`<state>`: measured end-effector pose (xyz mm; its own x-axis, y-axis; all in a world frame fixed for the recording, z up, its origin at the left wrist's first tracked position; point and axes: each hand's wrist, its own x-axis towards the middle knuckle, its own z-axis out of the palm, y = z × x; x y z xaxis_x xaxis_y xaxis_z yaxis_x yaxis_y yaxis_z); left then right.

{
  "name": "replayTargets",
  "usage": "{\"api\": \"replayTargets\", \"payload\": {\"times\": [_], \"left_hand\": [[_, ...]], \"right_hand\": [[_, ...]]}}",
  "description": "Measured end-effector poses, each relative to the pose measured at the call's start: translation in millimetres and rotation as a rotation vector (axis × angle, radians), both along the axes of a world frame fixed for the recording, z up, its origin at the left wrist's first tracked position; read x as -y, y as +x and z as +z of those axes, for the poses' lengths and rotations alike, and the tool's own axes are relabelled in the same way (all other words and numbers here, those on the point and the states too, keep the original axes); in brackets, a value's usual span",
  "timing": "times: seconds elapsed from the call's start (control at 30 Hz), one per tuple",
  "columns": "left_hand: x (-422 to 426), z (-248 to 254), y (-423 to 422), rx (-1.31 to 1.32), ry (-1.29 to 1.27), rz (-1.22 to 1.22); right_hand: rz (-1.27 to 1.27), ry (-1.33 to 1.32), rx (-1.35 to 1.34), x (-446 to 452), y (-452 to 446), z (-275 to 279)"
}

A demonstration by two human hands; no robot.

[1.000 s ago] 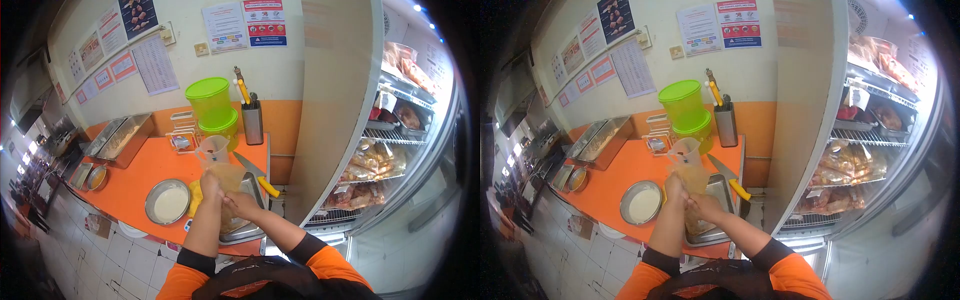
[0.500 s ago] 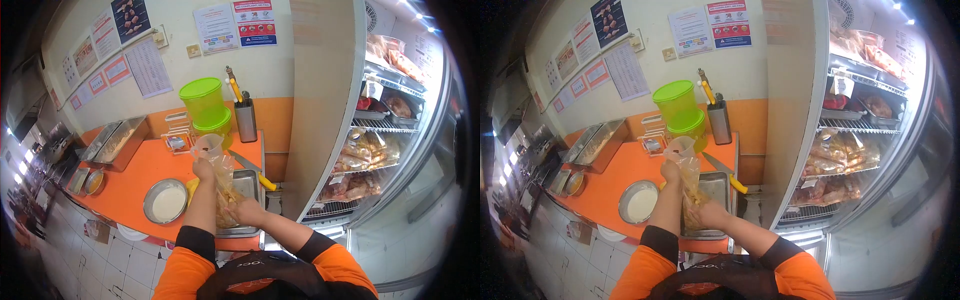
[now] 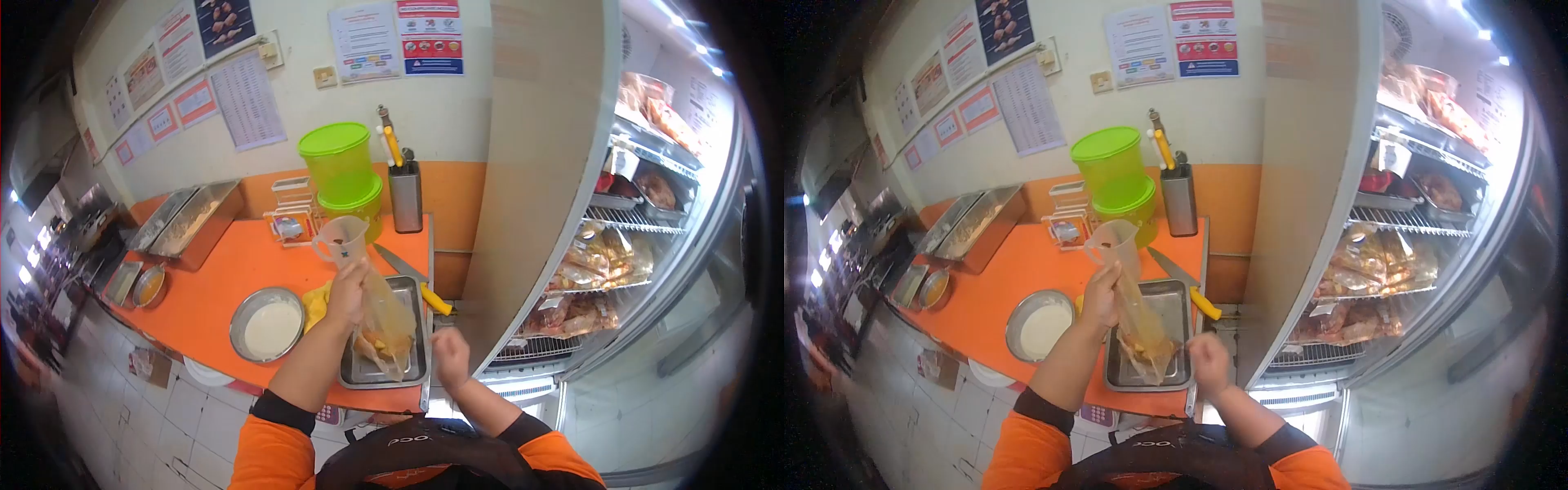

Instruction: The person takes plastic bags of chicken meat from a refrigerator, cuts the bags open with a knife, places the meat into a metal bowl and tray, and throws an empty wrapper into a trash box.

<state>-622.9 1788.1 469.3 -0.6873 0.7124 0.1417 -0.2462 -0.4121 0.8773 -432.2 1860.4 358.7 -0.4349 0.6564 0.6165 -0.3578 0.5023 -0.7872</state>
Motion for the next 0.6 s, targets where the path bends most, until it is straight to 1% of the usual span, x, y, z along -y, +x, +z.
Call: {"api": "replayTargets", "payload": {"times": [0.03, 0.07, 0.13, 0.17, 0.27, 0.37, 0.43, 0.47, 0.57, 0.6], "left_hand": [[8, 6, 7, 0.017, 0.031, -0.068], [15, 15, 15, -0.014, 0.025, -0.072], [19, 36, 20, -0.084, 0.012, -0.084], [20, 42, 15, -0.073, 0.042, -0.103], [24, 67, -10, -0.066, 0.127, -0.151], [42, 85, -39, -0.081, 0.137, -0.182], [57, 91, -59, -0.125, 0.095, -0.216], [65, 94, -67, -0.118, 0.092, -0.162], [87, 100, -91, -0.129, 0.11, -0.034], [94, 97, -102, -0.153, 0.133, -0.01]], "right_hand": [[-0.059, -0.208, 0.117, -8, -3, 8], [-0.035, -0.29, 0.321, -21, -12, 9], [0.065, -0.145, 0.445, -39, -44, 5], [0.113, -0.067, 0.499, -43, -58, 1], [0.423, -0.439, 0.718, -27, -94, -17], [0.896, -1.176, 0.62, -16, -114, -27], [1.003, -1.226, 0.509, -4, -119, -20], [1.05, -1.253, 0.453, 2, -122, -17], [0.993, -1.328, 0.422, 21, -149, -16], [0.992, -1.318, 0.407, 22, -163, -27]]}}
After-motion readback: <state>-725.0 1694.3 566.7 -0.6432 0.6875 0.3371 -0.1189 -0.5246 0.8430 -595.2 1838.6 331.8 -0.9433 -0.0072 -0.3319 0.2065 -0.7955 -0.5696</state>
